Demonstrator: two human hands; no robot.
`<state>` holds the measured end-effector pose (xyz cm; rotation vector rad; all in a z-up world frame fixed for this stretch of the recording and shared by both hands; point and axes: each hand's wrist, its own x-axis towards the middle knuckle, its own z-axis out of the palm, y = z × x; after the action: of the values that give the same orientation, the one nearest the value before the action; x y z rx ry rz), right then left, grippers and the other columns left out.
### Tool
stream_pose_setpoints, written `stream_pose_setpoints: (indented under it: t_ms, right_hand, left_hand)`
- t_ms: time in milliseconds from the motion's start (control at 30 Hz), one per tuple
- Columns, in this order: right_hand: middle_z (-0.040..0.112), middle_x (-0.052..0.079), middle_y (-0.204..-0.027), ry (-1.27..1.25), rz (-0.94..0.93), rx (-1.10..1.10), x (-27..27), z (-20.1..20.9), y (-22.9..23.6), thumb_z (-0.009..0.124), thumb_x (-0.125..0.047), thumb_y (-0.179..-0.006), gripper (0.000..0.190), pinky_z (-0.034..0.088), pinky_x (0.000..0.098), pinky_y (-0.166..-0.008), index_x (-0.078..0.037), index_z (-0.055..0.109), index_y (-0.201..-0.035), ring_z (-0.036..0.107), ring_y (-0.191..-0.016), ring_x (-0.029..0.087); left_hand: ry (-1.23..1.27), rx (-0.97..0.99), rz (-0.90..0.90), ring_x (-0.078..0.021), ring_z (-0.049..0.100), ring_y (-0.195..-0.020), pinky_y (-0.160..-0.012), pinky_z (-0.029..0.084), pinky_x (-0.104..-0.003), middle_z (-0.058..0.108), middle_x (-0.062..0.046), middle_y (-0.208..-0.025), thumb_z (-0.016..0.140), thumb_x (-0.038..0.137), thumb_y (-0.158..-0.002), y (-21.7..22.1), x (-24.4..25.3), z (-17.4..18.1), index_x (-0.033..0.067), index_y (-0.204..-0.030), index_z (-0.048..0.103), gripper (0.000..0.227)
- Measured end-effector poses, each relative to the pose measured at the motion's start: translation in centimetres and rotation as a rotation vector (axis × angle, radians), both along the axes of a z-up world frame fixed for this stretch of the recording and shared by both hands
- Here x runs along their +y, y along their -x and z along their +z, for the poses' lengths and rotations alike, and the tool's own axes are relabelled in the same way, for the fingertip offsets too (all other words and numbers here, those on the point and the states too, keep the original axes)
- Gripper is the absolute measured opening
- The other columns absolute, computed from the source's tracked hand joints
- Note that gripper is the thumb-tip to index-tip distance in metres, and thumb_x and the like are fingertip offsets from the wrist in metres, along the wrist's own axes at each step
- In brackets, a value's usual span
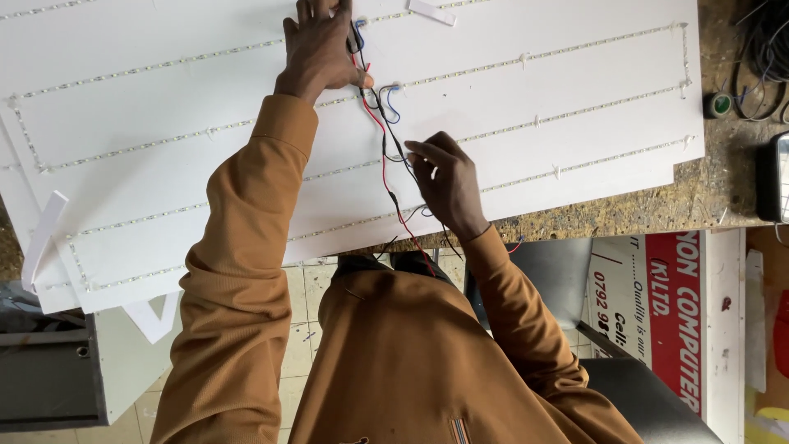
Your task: The person connects and organizes wires on a white board with LED strips. They twist wires together, apply hot glue to secure connections, and use white plastic clips to bundle the wires along the board.
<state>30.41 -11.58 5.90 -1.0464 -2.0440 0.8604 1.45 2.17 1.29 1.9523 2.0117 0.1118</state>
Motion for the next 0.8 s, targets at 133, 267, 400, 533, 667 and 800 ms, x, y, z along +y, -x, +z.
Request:
stream_pose_setpoints:
  t_ms: [133, 267, 400, 533, 667, 800]
  right_hand:
    - [0.063, 0.007, -0.11, -0.079, 0.002, -0.333, -0.8, -3.6, 3.2, 0.076, -0.035, -0.109, 0.028, 0.054, 0.0548, -0.06, -0.015, 0.075, -0.129, 0.07, -0.092, 0.037]
    - [0.061, 0.012, -0.118, -0.022, -0.078, -0.479, -0.7, -5.1, 4.8, 0.077, -0.045, -0.102, 0.049, 0.052, 0.0611, -0.055, -0.015, 0.067, -0.141, 0.067, -0.101, 0.042]
    - [0.059, 0.008, -0.113, 0.156, -0.087, -0.407, -1.0, -5.5, 4.4, 0.07, -0.032, -0.102, 0.052, 0.054, 0.0568, -0.07, -0.016, 0.067, -0.152, 0.065, -0.102, 0.036]
    - [0.057, 0.008, -0.108, 0.057, -0.019, -0.321, -1.1, -5.0, 3.7, 0.062, -0.009, -0.105, 0.044, 0.052, 0.052, -0.065, -0.015, 0.068, -0.148, 0.065, -0.096, 0.035]
    - [0.053, 0.011, -0.108, -0.028, 0.03, -0.326, -1.7, -5.9, 3.2, 0.056, -0.005, -0.112, 0.045, 0.048, 0.0533, -0.059, -0.013, 0.066, -0.155, 0.059, -0.092, 0.038]
    - [0.058, 0.009, -0.106, -0.025, 0.084, -0.158, -1.9, -5.2, 2.3, 0.063, -0.002, -0.113, 0.043, 0.053, 0.0469, -0.082, -0.009, 0.068, -0.155, 0.059, -0.094, 0.034]
  left_hand:
    - [-0.027, -0.004, -0.002, -0.0439, 0.034, -0.143, -0.104, 0.043, -0.064, 0.041, -0.014, -0.155, 0.11, 0.064, -0.06, -0.4, -0.1, 0.1, 0.0121, -0.164, 0.043, 0.134]
    - [0.001, 0.023, 0.016, -0.0434, 0.04, -0.136, -0.105, 0.042, -0.059, 0.037, -0.011, -0.159, 0.109, 0.066, -0.065, 0.5, 0.3, -0.3, 0.0099, -0.169, 0.034, 0.14]
    - [-0.009, 0.023, 0.023, -0.0425, 0.038, -0.141, -0.104, 0.042, -0.059, 0.045, -0.016, -0.155, 0.111, 0.068, -0.059, 0.1, 0.3, -1.2, 0.0165, -0.169, 0.036, 0.142]
    - [-0.047, -0.001, 0.009, -0.0392, 0.037, -0.14, -0.099, 0.045, -0.057, 0.044, -0.009, -0.153, 0.112, 0.062, -0.056, 0.1, 0.6, -1.3, 0.0135, -0.164, 0.042, 0.137]
    - [-0.011, 0.035, 0.023, -0.0464, 0.049, -0.134, -0.098, 0.042, -0.057, 0.059, -0.019, -0.149, 0.111, 0.069, -0.056, 0.1, 0.1, -1.5, 0.0157, -0.155, 0.046, 0.13]
    - [-0.052, 0.04, 0.013, -0.0436, 0.043, -0.136, -0.098, 0.045, -0.058, 0.05, -0.018, -0.151, 0.112, 0.073, -0.057, 0.3, 0.4, -2.0, 0.0165, -0.164, 0.041, 0.141]
